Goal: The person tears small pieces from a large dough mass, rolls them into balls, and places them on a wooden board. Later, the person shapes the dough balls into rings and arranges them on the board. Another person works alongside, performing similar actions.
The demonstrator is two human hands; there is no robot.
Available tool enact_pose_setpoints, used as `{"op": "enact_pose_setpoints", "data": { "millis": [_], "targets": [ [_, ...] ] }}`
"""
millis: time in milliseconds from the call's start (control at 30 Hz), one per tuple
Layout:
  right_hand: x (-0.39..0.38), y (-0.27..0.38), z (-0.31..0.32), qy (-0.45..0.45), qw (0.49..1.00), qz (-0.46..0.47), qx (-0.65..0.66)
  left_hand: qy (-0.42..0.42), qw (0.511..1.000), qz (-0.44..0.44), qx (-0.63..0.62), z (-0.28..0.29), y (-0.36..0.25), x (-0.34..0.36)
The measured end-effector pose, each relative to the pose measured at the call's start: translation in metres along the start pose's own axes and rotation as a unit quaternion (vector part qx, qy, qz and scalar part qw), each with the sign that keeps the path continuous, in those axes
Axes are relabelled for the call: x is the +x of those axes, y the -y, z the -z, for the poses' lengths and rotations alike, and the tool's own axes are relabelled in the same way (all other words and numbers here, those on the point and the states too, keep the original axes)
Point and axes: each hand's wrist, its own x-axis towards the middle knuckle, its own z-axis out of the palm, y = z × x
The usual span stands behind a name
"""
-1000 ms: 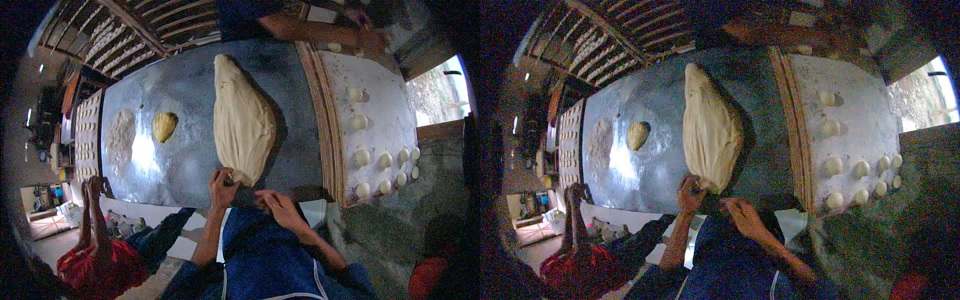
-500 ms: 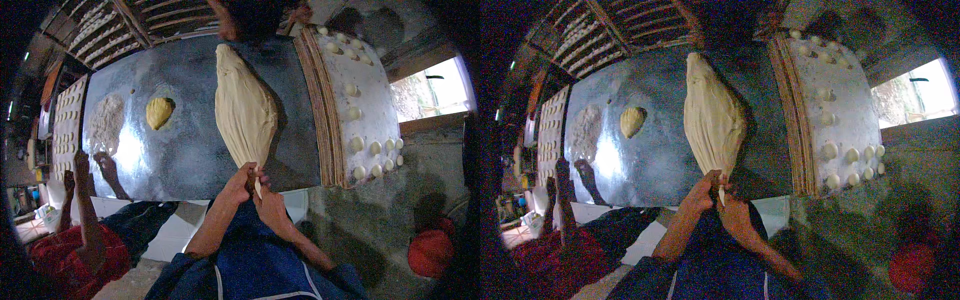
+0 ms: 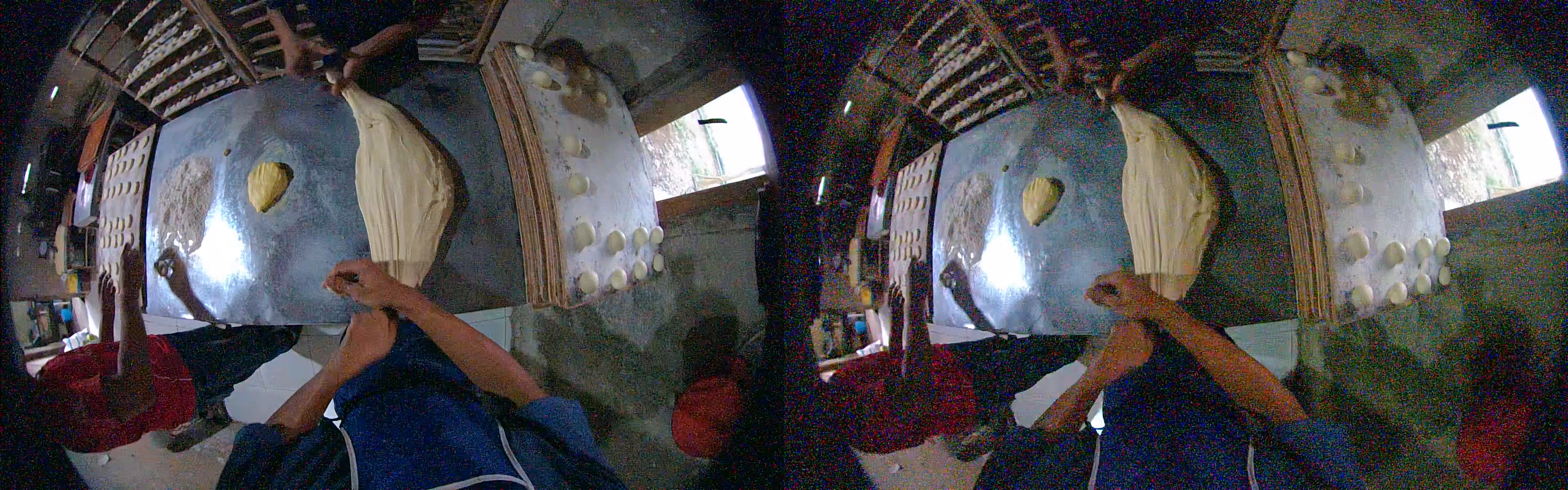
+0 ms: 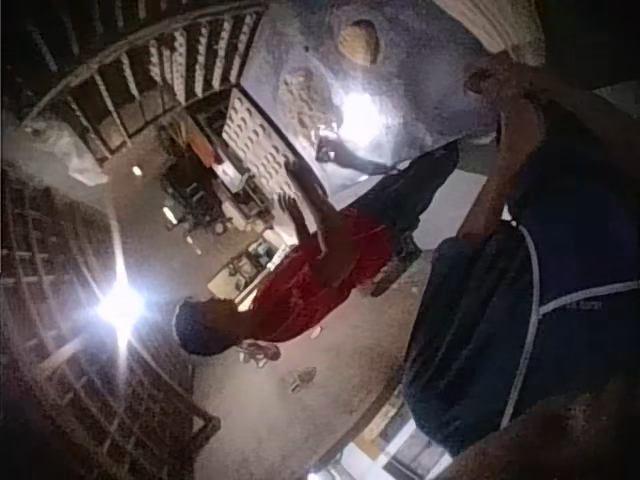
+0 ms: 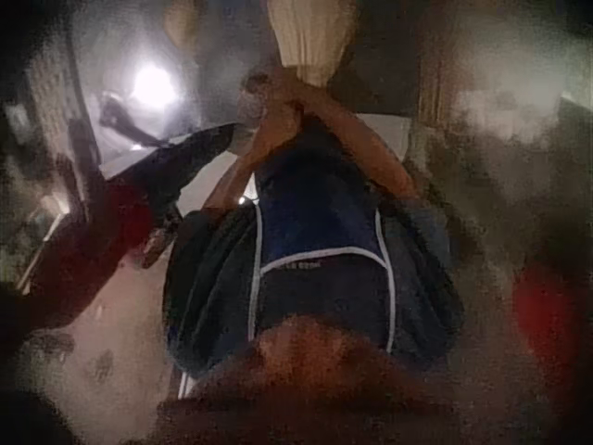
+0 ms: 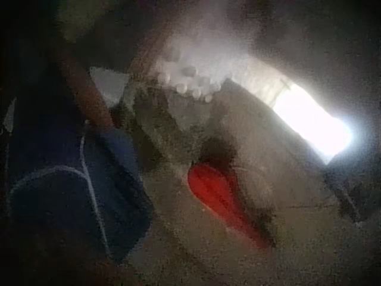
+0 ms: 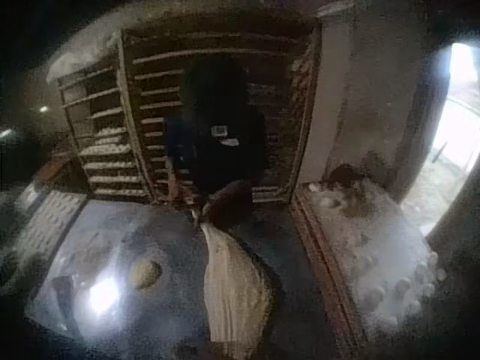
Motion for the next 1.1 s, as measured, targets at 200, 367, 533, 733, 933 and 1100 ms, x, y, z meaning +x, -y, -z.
{"op": "enact_pose_setpoints", "data": {
  "millis": [200, 367, 533, 733, 933, 1100],
  "targets": [
    [-0.038, -0.020, 0.015, -0.126, 0.967, 0.040, 0.219, -0.257, 0.924, -0.200, -0.200, 0.143, -0.059, -0.054],
    [-0.183, -0.021, 0.060, -0.334, 0.807, 0.058, -0.484, -0.349, 0.929, -0.040, -0.114, -0.026, 0.072, -0.029],
    [-0.148, -0.024, 0.112, -0.415, 0.686, -0.008, -0.598, -0.485, 0.838, 0.173, 0.179, 0.028, 0.146, 0.058],
    [-0.191, -0.104, 0.069, -0.272, 0.793, 0.038, -0.544, -0.386, 0.908, 0.158, -0.038, -0.049, 0.083, 0.076],
    [-0.191, -0.067, 0.104, -0.294, 0.842, -0.074, -0.446, -0.303, 0.911, 0.266, -0.087, 0.007, 0.130, 0.110],
    [-0.205, -0.095, 0.103, -0.338, 0.855, -0.022, -0.393, -0.376, 0.894, 0.099, -0.223, -0.014, 0.106, 0.050]
  ]
}}
